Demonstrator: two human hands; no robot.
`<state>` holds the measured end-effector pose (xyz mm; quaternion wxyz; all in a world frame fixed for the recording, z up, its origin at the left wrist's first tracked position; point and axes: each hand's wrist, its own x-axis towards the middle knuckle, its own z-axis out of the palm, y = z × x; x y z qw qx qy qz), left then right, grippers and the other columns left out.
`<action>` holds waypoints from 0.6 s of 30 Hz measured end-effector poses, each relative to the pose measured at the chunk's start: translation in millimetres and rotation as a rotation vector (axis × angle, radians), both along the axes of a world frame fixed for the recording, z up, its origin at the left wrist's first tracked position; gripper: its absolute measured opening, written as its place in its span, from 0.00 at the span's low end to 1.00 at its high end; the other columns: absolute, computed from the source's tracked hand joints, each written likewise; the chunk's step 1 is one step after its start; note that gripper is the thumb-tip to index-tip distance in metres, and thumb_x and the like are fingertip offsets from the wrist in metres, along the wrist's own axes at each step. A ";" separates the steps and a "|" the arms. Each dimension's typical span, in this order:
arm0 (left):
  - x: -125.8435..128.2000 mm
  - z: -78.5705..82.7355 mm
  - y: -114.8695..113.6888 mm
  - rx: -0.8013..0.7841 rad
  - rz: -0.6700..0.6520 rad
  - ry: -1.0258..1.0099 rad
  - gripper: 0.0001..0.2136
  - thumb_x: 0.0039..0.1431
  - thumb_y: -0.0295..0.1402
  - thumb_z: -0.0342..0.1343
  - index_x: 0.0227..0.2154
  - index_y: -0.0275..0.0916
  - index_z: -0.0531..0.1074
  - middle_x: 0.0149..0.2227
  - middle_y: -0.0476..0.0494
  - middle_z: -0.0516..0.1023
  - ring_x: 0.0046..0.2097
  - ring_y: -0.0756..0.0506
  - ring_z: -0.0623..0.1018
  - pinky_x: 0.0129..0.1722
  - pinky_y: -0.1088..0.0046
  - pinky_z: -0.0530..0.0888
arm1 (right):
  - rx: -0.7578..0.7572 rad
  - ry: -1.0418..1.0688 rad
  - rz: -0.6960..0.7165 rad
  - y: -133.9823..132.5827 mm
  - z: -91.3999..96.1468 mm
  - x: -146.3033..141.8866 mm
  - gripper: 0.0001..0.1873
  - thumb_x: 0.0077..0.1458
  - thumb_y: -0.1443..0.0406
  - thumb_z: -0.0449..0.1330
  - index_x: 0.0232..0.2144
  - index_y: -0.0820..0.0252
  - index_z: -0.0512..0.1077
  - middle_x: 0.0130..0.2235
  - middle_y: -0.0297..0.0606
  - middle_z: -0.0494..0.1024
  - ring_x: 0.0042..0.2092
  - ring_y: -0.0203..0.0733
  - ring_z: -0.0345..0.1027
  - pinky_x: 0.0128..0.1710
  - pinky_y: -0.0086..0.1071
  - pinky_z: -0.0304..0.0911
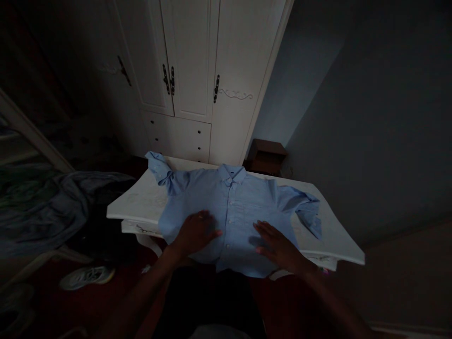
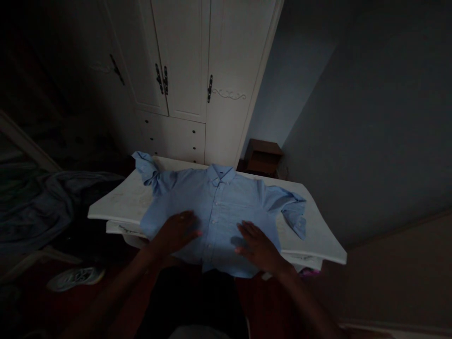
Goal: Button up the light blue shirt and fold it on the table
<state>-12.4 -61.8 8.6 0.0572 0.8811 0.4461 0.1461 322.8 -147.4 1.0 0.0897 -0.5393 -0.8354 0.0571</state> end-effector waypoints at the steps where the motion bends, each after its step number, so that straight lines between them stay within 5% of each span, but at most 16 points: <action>1: 1.7 7.0 8.8 -0.044 0.013 -0.029 0.29 0.65 0.56 0.39 0.54 0.42 0.72 0.55 0.37 0.76 0.57 0.39 0.74 0.56 0.60 0.70 | -0.016 0.038 -0.002 7.7 5.9 -0.1 0.37 0.63 0.47 0.51 0.69 0.48 0.48 0.69 0.39 0.54 0.68 0.49 0.51 0.64 0.47 0.57; 6: 21.4 29.4 69.2 -0.089 0.032 -0.155 0.22 0.68 0.41 0.41 0.55 0.37 0.71 0.54 0.39 0.77 0.55 0.42 0.76 0.57 0.63 0.70 | -0.002 0.205 0.002 68.9 22.3 -7.2 0.28 0.65 0.55 0.51 0.65 0.51 0.59 0.64 0.40 0.66 0.64 0.47 0.61 0.63 0.47 0.59; 12: 68.1 39.0 160.5 0.062 -0.165 -0.059 0.22 0.60 0.22 0.44 0.54 0.37 0.72 0.55 0.38 0.76 0.56 0.42 0.75 0.57 0.63 0.70 | 0.126 0.228 -0.014 176.6 38.4 -23.8 0.32 0.56 0.74 0.49 0.62 0.58 0.64 0.60 0.41 0.71 0.61 0.46 0.64 0.63 0.45 0.58; 18: 108.6 42.0 230.4 0.062 -0.348 0.078 0.19 0.52 0.28 0.59 0.49 0.42 0.75 0.58 0.40 0.73 0.59 0.40 0.71 0.59 0.62 0.65 | 0.110 0.056 0.011 268.3 50.9 -49.4 0.35 0.50 0.79 0.53 0.62 0.67 0.62 0.61 0.50 0.68 0.63 0.48 0.61 0.65 0.46 0.52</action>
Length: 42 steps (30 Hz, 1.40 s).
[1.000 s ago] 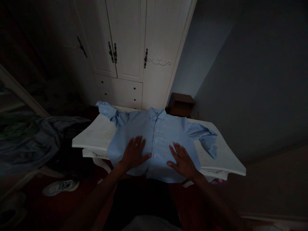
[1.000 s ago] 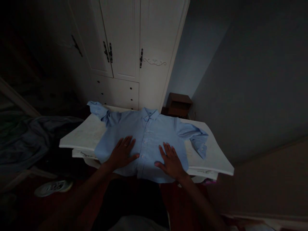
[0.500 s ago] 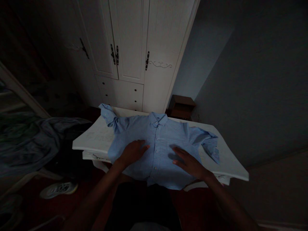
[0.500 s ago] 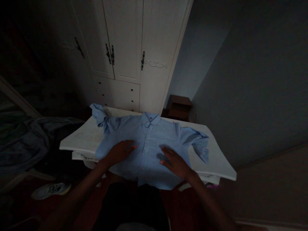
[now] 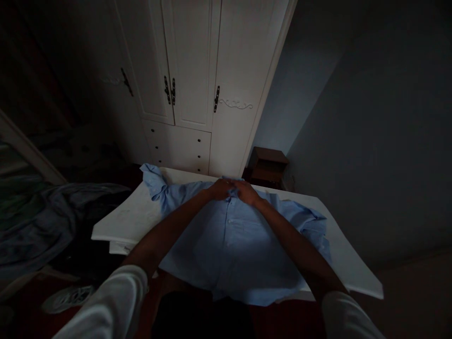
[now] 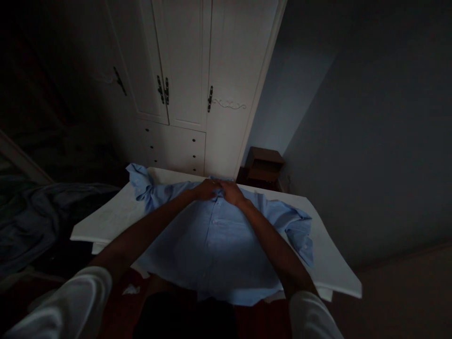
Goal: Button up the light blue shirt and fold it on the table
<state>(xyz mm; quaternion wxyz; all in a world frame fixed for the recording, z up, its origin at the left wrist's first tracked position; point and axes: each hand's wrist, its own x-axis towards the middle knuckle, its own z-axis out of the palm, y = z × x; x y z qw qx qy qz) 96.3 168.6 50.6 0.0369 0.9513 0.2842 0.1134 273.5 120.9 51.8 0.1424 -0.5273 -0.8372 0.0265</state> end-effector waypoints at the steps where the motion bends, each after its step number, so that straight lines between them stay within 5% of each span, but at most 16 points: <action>1: 2.9 -1.1 8.2 -0.008 -0.019 0.025 0.19 0.49 0.30 0.62 0.47 0.43 0.76 0.57 0.41 0.74 0.58 0.40 0.72 0.58 0.63 0.66 | -0.017 -0.019 0.008 10.2 -1.4 -2.2 0.35 0.50 0.78 0.55 0.62 0.67 0.63 0.60 0.51 0.70 0.62 0.50 0.62 0.64 0.49 0.51; 6: 3.6 -8.5 40.8 -0.048 -0.024 0.086 0.10 0.49 0.38 0.64 0.35 0.47 0.80 0.41 0.48 0.83 0.47 0.44 0.78 0.51 0.69 0.67 | -0.095 -0.069 0.035 41.4 -12.7 6.9 0.19 0.48 0.74 0.64 0.44 0.59 0.77 0.47 0.44 0.80 0.54 0.53 0.70 0.60 0.55 0.52; 10: 5.9 -18.1 48.9 -0.031 0.097 0.013 0.10 0.57 0.41 0.58 0.36 0.44 0.80 0.41 0.45 0.82 0.47 0.42 0.77 0.49 0.66 0.66 | -0.072 -0.019 0.001 47.0 -20.6 27.5 0.11 0.55 0.70 0.62 0.40 0.55 0.78 0.42 0.40 0.82 0.50 0.51 0.70 0.56 0.52 0.53; 16: 17.0 -35.1 28.8 0.004 0.232 -0.089 0.12 0.61 0.40 0.56 0.38 0.39 0.79 0.43 0.38 0.81 0.50 0.38 0.73 0.54 0.57 0.62 | 0.028 0.064 -0.094 28.8 -39.4 36.0 0.12 0.61 0.68 0.55 0.43 0.57 0.77 0.45 0.43 0.78 0.53 0.50 0.63 0.54 0.48 0.50; 25: 11.5 -38.9 18.6 0.003 0.300 -0.203 0.12 0.66 0.35 0.49 0.39 0.40 0.79 0.44 0.41 0.80 0.51 0.41 0.72 0.55 0.59 0.62 | 0.173 0.208 -0.264 20.0 -54.0 23.3 0.13 0.64 0.69 0.48 0.42 0.61 0.71 0.46 0.45 0.75 0.51 0.49 0.61 0.53 0.42 0.48; 37: 19.9 -43.0 18.9 -0.025 0.347 -0.235 0.07 0.60 0.32 0.56 0.38 0.41 0.79 0.43 0.42 0.81 0.50 0.40 0.73 0.55 0.58 0.63 | 0.203 0.174 -0.182 27.5 -56.7 20.2 0.11 0.62 0.69 0.49 0.39 0.60 0.71 0.42 0.45 0.77 0.49 0.49 0.64 0.53 0.44 0.49; 42: 12.1 -31.0 7.4 0.043 0.360 -0.257 0.12 0.60 0.39 0.57 0.43 0.41 0.77 0.52 0.37 0.75 0.57 0.37 0.68 0.57 0.54 0.61 | 0.192 0.100 -0.052 21.1 -40.3 10.7 0.16 0.55 0.75 0.50 0.42 0.61 0.72 0.47 0.48 0.76 0.53 0.52 0.63 0.55 0.48 0.49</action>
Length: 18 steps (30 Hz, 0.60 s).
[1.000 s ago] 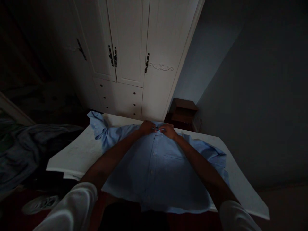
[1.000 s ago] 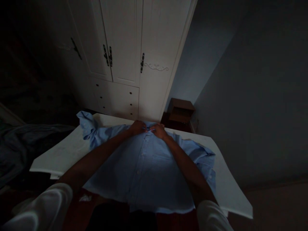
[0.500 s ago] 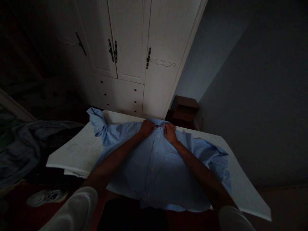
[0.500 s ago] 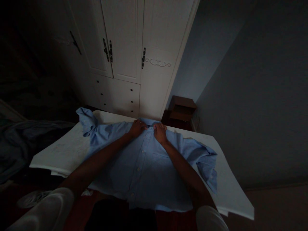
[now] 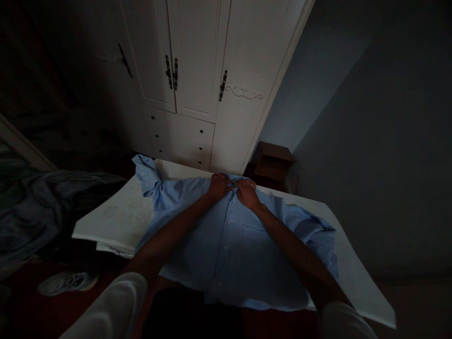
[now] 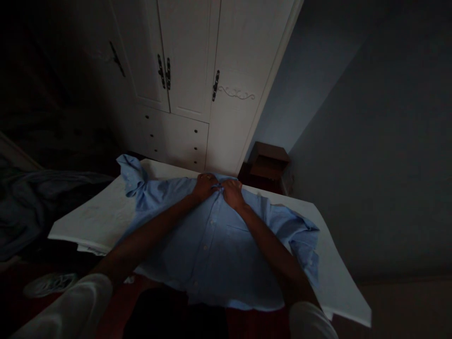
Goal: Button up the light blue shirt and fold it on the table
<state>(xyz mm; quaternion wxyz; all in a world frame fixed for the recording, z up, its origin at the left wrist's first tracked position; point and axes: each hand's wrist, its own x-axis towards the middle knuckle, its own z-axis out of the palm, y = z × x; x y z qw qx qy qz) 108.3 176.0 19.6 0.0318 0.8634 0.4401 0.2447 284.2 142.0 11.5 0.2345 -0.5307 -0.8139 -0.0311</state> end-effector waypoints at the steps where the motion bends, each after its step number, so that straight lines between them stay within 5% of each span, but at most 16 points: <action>1: -2.7 4.2 -4.3 0.028 0.019 -0.006 0.13 0.61 0.40 0.56 0.45 0.41 0.77 0.54 0.36 0.73 0.59 0.36 0.66 0.57 0.52 0.60 | 0.007 -0.021 0.061 -2.9 4.9 -0.1 0.19 0.53 0.76 0.50 0.45 0.61 0.72 0.49 0.48 0.75 0.55 0.52 0.62 0.56 0.47 0.50; 6: -14.8 22.8 -29.6 0.004 0.092 0.018 0.16 0.63 0.39 0.52 0.49 0.37 0.74 0.50 0.32 0.75 0.55 0.35 0.70 0.52 0.58 0.67 | 0.051 -0.101 0.398 -20.8 24.8 4.8 0.32 0.48 0.78 0.49 0.55 0.61 0.67 0.55 0.48 0.71 0.60 0.50 0.59 0.57 0.48 0.55; 11: -18.7 18.2 -45.6 -0.231 -0.012 0.081 0.12 0.62 0.36 0.52 0.37 0.38 0.79 0.37 0.39 0.80 0.42 0.41 0.78 0.41 0.68 0.72 | 0.052 -0.161 0.509 -35.7 26.6 8.5 0.30 0.49 0.78 0.51 0.54 0.57 0.69 0.60 0.47 0.66 0.61 0.52 0.57 0.56 0.49 0.58; 18: -18.6 -0.6 -48.9 -0.326 -0.105 0.047 0.08 0.60 0.32 0.55 0.32 0.42 0.81 0.37 0.44 0.81 0.41 0.44 0.79 0.42 0.71 0.72 | -0.005 -0.341 0.474 -41.0 24.9 5.5 0.12 0.60 0.72 0.56 0.44 0.59 0.75 0.36 0.41 0.76 0.42 0.45 0.66 0.44 0.40 0.58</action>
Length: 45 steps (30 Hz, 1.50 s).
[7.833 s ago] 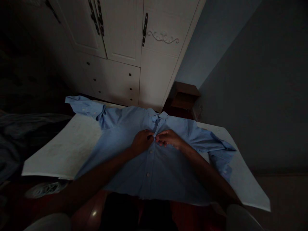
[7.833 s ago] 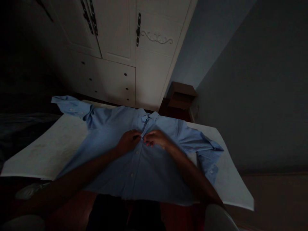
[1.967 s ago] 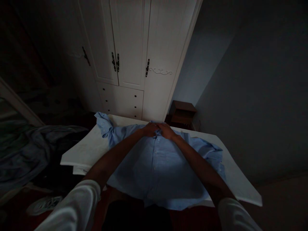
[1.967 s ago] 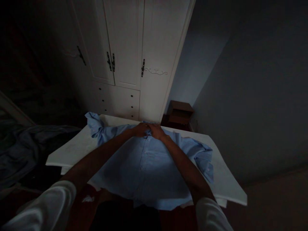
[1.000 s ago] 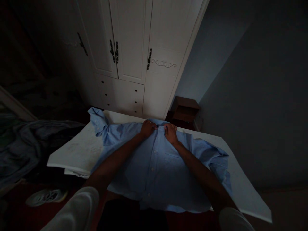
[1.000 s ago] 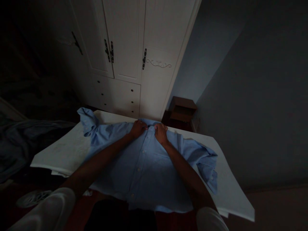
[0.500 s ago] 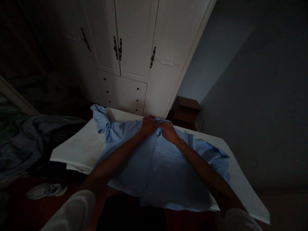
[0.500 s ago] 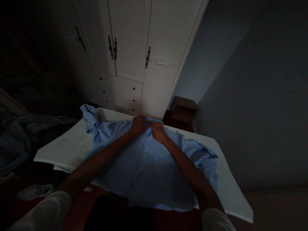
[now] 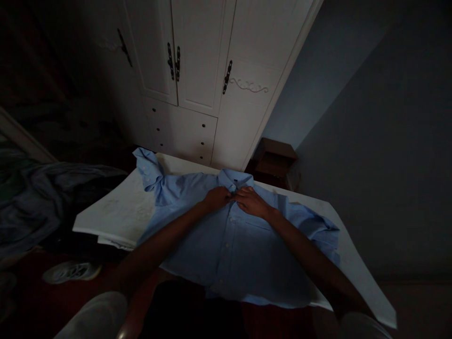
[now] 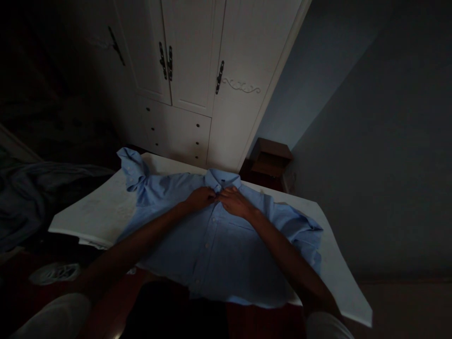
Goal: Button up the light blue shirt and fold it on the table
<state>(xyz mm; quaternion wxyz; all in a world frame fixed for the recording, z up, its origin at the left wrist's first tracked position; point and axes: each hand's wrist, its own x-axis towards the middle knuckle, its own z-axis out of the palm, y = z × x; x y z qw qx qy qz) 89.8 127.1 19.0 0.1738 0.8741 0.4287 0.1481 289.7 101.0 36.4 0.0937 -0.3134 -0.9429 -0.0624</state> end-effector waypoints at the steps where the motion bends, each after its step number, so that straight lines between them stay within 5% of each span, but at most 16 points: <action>1: 0.1 -2.4 -0.3 -0.009 0.008 -0.017 0.09 0.60 0.32 0.55 0.33 0.42 0.81 0.37 0.44 0.81 0.42 0.44 0.78 0.43 0.71 0.72 | 0.037 -0.005 -0.007 0.6 -0.6 -0.5 0.10 0.62 0.70 0.56 0.41 0.59 0.76 0.35 0.40 0.75 0.41 0.45 0.66 0.43 0.39 0.57; 7: 0.5 -12.8 -4.0 -0.056 0.081 -0.135 0.10 0.60 0.30 0.53 0.35 0.43 0.81 0.39 0.48 0.82 0.43 0.46 0.79 0.45 0.72 0.72 | 0.201 0.095 0.021 6.2 -16.2 -1.0 0.13 0.67 0.66 0.53 0.36 0.58 0.77 0.32 0.39 0.77 0.37 0.42 0.67 0.39 0.36 0.59; 18: 4.6 -18.2 -4.8 -0.150 0.179 -0.385 0.08 0.57 0.30 0.56 0.34 0.43 0.81 0.39 0.50 0.84 0.43 0.47 0.80 0.49 0.72 0.73 | 0.107 0.318 -0.044 3.7 -40.8 8.3 0.14 0.67 0.62 0.52 0.40 0.56 0.77 0.37 0.40 0.78 0.37 0.40 0.72 0.38 0.33 0.68; 30: 1.1 -7.7 -10.7 -0.162 0.050 -0.311 0.11 0.60 0.35 0.55 0.40 0.43 0.80 0.41 0.49 0.83 0.44 0.47 0.80 0.48 0.73 0.73 | 0.033 0.329 -0.129 2.5 -38.7 6.9 0.13 0.66 0.61 0.54 0.40 0.55 0.78 0.41 0.42 0.78 0.43 0.44 0.72 0.45 0.39 0.67; 35: 4.8 -10.2 -15.3 -0.072 0.086 -0.245 0.10 0.53 0.38 0.62 0.37 0.41 0.81 0.37 0.48 0.83 0.40 0.46 0.80 0.44 0.72 0.73 | 0.019 0.323 -0.128 2.4 -37.4 5.5 0.11 0.65 0.61 0.55 0.43 0.56 0.76 0.44 0.44 0.77 0.46 0.45 0.71 0.48 0.39 0.67; 45: 9.0 -8.1 -18.2 -0.058 0.143 -0.196 0.09 0.60 0.32 0.55 0.38 0.43 0.81 0.39 0.48 0.83 0.41 0.46 0.80 0.46 0.70 0.72 | -0.038 0.463 -0.159 6.4 -44.1 8.6 0.12 0.63 0.60 0.58 0.46 0.56 0.75 0.51 0.45 0.72 0.50 0.45 0.70 0.50 0.38 0.68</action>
